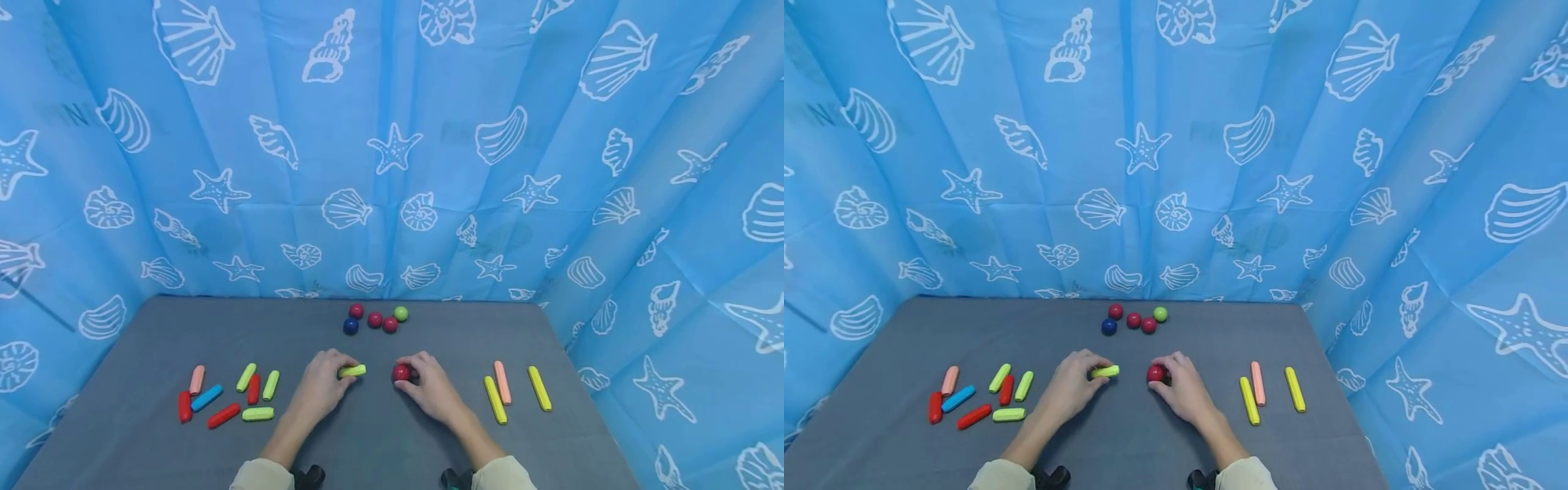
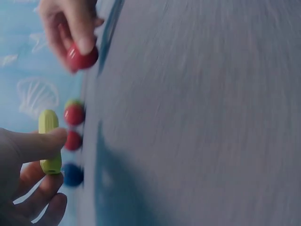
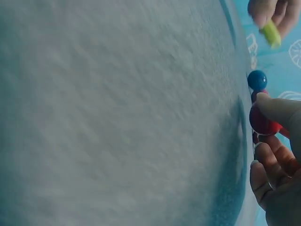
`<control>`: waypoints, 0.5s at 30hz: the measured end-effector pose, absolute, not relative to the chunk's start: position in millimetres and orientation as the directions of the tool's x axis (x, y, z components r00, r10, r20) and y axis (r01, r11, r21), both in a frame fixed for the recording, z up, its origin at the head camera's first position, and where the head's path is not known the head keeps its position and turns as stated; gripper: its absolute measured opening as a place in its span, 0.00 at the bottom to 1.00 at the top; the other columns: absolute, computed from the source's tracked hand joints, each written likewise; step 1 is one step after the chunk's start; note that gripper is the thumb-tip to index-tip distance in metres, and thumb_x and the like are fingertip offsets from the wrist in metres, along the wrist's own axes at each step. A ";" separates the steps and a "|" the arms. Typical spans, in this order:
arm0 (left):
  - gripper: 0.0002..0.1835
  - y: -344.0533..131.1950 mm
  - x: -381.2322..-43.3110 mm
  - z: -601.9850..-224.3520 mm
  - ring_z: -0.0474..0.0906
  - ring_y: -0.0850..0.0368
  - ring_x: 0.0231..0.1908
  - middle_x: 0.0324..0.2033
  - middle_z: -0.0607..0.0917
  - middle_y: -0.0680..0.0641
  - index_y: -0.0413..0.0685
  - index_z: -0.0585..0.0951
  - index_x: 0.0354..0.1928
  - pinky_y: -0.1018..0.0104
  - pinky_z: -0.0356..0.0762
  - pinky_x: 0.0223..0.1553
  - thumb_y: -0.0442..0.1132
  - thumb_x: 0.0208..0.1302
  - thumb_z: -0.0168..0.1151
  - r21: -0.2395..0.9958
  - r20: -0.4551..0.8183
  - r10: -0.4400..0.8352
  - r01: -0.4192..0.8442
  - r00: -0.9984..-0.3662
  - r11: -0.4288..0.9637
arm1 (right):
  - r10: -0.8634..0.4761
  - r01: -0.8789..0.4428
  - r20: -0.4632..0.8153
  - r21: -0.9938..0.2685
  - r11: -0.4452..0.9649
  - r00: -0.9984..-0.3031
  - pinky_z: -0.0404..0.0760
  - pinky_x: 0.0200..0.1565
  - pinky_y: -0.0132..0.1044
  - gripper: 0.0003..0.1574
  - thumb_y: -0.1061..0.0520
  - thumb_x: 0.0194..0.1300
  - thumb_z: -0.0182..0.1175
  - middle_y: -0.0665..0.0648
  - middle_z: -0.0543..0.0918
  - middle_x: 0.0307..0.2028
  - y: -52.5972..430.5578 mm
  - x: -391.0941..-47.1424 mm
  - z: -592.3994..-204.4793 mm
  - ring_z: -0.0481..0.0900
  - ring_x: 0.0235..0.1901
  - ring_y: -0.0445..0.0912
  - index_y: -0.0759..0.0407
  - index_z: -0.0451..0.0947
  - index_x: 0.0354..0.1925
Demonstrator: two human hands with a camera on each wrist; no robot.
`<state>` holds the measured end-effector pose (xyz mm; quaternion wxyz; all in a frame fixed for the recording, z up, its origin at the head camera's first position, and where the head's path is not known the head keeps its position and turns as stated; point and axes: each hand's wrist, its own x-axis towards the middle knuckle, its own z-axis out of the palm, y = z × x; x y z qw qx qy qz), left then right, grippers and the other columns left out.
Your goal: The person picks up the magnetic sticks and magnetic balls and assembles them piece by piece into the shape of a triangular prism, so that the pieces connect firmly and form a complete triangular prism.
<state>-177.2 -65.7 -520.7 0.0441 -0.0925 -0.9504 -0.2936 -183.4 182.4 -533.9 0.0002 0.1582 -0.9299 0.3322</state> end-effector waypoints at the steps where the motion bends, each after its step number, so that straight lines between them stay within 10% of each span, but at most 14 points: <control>1: 0.13 -59.9 -176.7 -523.0 0.76 0.58 0.43 0.42 0.85 0.54 0.59 0.89 0.46 0.55 0.80 0.49 0.40 0.59 0.76 0.541 0.137 0.160 0.209 -0.978 0.814 | -0.299 -0.296 0.103 -0.621 0.726 -0.949 0.79 0.47 0.34 0.25 0.51 0.64 0.72 0.47 0.79 0.45 181.7 -181.9 -534.0 0.76 0.45 0.40 0.52 0.81 0.59; 15: 0.12 -28.2 -173.9 -535.4 0.74 0.60 0.39 0.37 0.84 0.55 0.57 0.89 0.43 0.60 0.78 0.45 0.39 0.56 0.78 0.498 0.155 0.245 0.290 -0.957 0.817 | -0.351 -0.346 0.124 -0.635 0.690 -0.928 0.77 0.45 0.33 0.26 0.52 0.63 0.73 0.46 0.77 0.43 173.0 -175.2 -538.5 0.74 0.44 0.40 0.53 0.81 0.58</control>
